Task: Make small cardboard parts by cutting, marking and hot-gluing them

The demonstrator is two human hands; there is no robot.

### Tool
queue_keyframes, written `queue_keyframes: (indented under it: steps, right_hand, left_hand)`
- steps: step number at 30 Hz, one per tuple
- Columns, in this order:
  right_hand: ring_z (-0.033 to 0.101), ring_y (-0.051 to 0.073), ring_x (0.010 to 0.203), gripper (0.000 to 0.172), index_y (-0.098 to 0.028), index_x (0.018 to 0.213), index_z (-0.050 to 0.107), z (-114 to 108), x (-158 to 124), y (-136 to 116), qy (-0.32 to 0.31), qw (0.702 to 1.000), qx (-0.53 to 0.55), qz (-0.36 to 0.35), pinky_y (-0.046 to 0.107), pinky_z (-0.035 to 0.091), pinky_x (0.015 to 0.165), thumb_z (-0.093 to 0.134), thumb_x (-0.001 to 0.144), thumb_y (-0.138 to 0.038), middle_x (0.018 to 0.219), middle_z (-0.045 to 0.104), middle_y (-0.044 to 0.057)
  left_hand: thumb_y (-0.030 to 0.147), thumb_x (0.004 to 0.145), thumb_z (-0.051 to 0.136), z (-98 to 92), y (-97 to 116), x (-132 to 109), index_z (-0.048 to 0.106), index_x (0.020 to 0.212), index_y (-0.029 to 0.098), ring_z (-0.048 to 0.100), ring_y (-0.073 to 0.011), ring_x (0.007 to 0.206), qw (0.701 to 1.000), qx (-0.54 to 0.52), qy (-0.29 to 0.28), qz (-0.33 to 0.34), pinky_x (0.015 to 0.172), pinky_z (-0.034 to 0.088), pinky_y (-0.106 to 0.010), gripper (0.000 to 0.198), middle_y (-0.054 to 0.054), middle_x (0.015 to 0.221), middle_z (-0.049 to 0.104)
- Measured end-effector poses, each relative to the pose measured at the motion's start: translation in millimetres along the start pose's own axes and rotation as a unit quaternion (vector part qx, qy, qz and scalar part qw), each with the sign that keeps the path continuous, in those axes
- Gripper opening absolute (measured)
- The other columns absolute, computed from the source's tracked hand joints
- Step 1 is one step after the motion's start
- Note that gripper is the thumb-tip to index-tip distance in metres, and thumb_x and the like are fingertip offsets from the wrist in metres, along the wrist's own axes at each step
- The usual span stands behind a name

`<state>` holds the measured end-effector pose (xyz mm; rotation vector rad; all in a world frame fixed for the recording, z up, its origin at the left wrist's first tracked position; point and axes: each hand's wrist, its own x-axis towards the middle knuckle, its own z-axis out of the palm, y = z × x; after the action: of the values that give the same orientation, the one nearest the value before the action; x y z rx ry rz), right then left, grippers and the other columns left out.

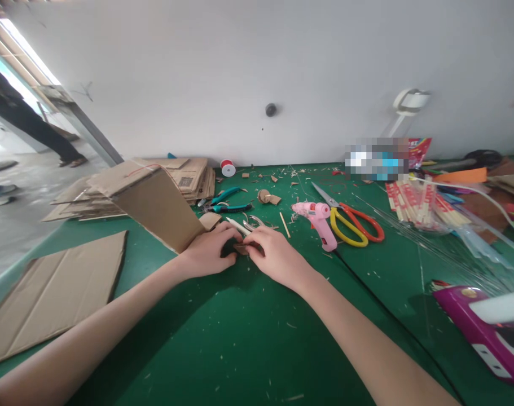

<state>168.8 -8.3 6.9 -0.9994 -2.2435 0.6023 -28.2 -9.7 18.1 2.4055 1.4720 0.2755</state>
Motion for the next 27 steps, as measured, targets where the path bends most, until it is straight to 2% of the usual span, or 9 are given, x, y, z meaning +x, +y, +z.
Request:
queue_keyframes:
  steps: [6,14,20,27]
  right_hand:
    - [0.059,0.014,0.082,0.017,-0.020,0.093,0.065,0.8,-0.4,-0.2,0.003,1.000,0.006,0.005,0.030,0.048,0.074,0.053,0.085,-0.013,0.093,0.062,0.004]
    - [0.059,0.013,0.078,0.015,-0.020,0.094,0.065,1.4,-0.2,-2.9,0.015,1.000,0.018,0.015,0.027,0.048,0.068,0.052,0.086,-0.017,0.095,0.063,0.004]
    - [0.058,0.011,0.065,0.011,-0.021,0.092,0.063,2.5,-1.0,-1.4,0.043,0.997,0.026,0.056,0.025,0.047,0.060,0.053,0.085,-0.020,0.088,0.067,0.001]
    - [0.059,0.012,0.069,0.007,-0.021,0.086,0.060,0.3,-0.3,-4.6,0.047,0.992,0.079,0.081,0.024,0.046,0.057,0.053,0.085,-0.023,0.085,0.066,0.001]
  left_hand:
    - [0.045,0.079,0.050,-0.4,2.6,0.0,0.053,0.095,0.025,0.061,-0.0207,0.086,1.000,-0.013,0.001,0.010,0.069,0.048,-0.033,0.026,-0.003,0.108,0.053]
    - [0.045,0.078,0.053,-0.6,1.5,-0.7,0.052,0.100,0.025,0.061,-0.0220,0.088,1.000,-0.005,-0.008,0.019,0.069,0.048,-0.034,0.030,-0.004,0.112,0.053]
    - [0.046,0.077,0.054,-1.2,-0.1,-1.0,0.051,0.107,0.025,0.061,-0.0226,0.089,1.000,-0.016,-0.017,0.015,0.073,0.048,-0.035,0.036,-0.004,0.116,0.053]
    - [0.046,0.077,0.054,2.0,-0.6,0.6,0.052,0.104,0.024,0.061,-0.0235,0.089,1.000,-0.001,-0.003,0.013,0.069,0.048,-0.035,0.035,-0.005,0.112,0.054]
